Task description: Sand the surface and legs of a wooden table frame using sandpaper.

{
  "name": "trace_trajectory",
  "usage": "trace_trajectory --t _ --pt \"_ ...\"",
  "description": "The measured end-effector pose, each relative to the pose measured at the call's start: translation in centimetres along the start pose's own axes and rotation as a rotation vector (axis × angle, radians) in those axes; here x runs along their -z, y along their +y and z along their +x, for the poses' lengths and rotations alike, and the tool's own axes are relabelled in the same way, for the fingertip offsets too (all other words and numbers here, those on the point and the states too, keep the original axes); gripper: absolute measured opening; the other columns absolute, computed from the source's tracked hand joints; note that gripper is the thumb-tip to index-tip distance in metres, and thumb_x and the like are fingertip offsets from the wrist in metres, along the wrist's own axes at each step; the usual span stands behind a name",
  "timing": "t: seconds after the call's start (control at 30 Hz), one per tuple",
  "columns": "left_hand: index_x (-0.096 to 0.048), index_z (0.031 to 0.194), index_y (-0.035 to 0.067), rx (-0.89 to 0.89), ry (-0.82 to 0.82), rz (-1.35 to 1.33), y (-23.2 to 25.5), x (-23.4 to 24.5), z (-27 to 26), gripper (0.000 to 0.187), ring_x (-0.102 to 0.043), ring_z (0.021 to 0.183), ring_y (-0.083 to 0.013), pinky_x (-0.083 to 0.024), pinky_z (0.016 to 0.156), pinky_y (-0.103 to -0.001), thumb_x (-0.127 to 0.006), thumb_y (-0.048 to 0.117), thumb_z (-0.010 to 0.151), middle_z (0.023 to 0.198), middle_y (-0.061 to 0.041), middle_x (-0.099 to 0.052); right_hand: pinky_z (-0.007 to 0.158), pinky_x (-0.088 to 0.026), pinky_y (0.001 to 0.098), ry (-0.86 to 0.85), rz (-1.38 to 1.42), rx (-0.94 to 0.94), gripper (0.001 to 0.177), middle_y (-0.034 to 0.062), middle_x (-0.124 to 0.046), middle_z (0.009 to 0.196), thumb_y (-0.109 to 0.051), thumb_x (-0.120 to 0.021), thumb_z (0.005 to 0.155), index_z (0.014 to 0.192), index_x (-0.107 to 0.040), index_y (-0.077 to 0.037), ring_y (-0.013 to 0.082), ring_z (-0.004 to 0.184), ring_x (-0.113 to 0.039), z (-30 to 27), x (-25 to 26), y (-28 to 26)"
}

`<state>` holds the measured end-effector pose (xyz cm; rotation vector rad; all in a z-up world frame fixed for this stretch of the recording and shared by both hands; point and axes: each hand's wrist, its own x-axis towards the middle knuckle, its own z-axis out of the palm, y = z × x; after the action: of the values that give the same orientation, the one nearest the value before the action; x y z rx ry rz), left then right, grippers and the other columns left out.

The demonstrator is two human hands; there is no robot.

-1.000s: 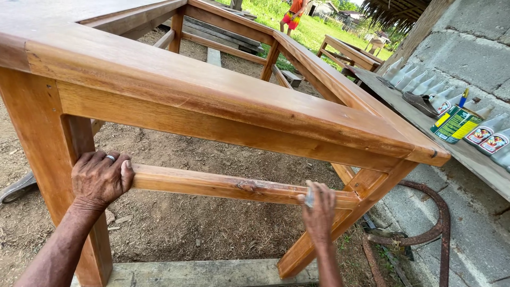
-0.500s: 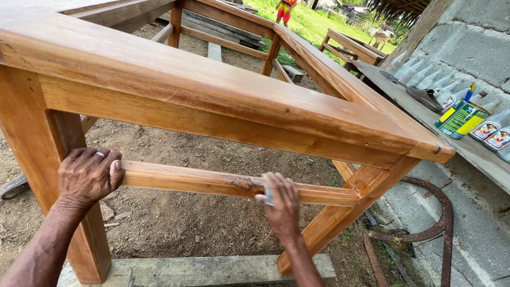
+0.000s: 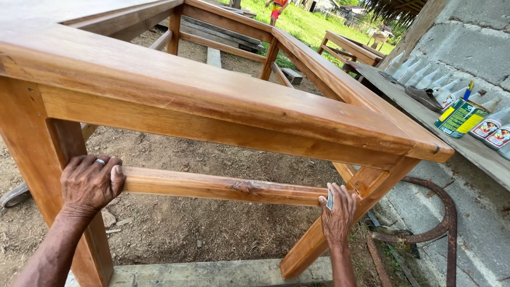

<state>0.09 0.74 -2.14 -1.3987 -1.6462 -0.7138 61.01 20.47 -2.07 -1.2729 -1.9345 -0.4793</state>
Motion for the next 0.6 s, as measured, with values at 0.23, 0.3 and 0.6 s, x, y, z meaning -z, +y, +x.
trace_trajectory --t 0.23,0.3,0.6 --pt "-0.073 0.098 0.017 0.016 0.008 -0.020 0.5 0.5 0.6 0.026 -0.072 0.092 -0.0245 -0.056 0.088 -0.040 -0.051 0.029 0.102 0.090 -0.004 -0.074 0.131 -0.020 0.0565 0.173 0.046 -0.047 0.053 0.0105 -0.062 0.144 -0.053 -0.043 0.109 0.142 -0.058 -0.014 0.0320 0.146 -0.047 -0.9 -2.3 -3.4" --pt "-0.073 0.099 0.016 0.009 0.046 -0.015 0.6 0.6 0.5 0.026 -0.072 0.090 -0.0232 -0.056 0.091 -0.040 -0.049 0.028 0.101 0.094 -0.004 -0.074 0.129 -0.024 0.0572 0.195 0.045 0.020 0.052 0.0123 -0.063 0.142 -0.050 -0.046 0.107 0.140 -0.058 -0.011 0.0322 0.143 -0.050 -0.9 -2.3 -5.8" --pt "-0.073 0.098 0.016 0.021 0.060 -0.031 0.9 0.9 0.7 0.024 -0.072 0.094 -0.0252 -0.055 0.090 -0.040 -0.051 0.026 0.101 0.093 -0.004 -0.073 0.114 -0.042 0.0587 0.184 0.307 0.241 0.047 0.0118 -0.070 0.126 -0.049 -0.054 0.105 0.128 -0.063 -0.010 0.0320 0.123 -0.065 1.2 -3.0 -26.0"
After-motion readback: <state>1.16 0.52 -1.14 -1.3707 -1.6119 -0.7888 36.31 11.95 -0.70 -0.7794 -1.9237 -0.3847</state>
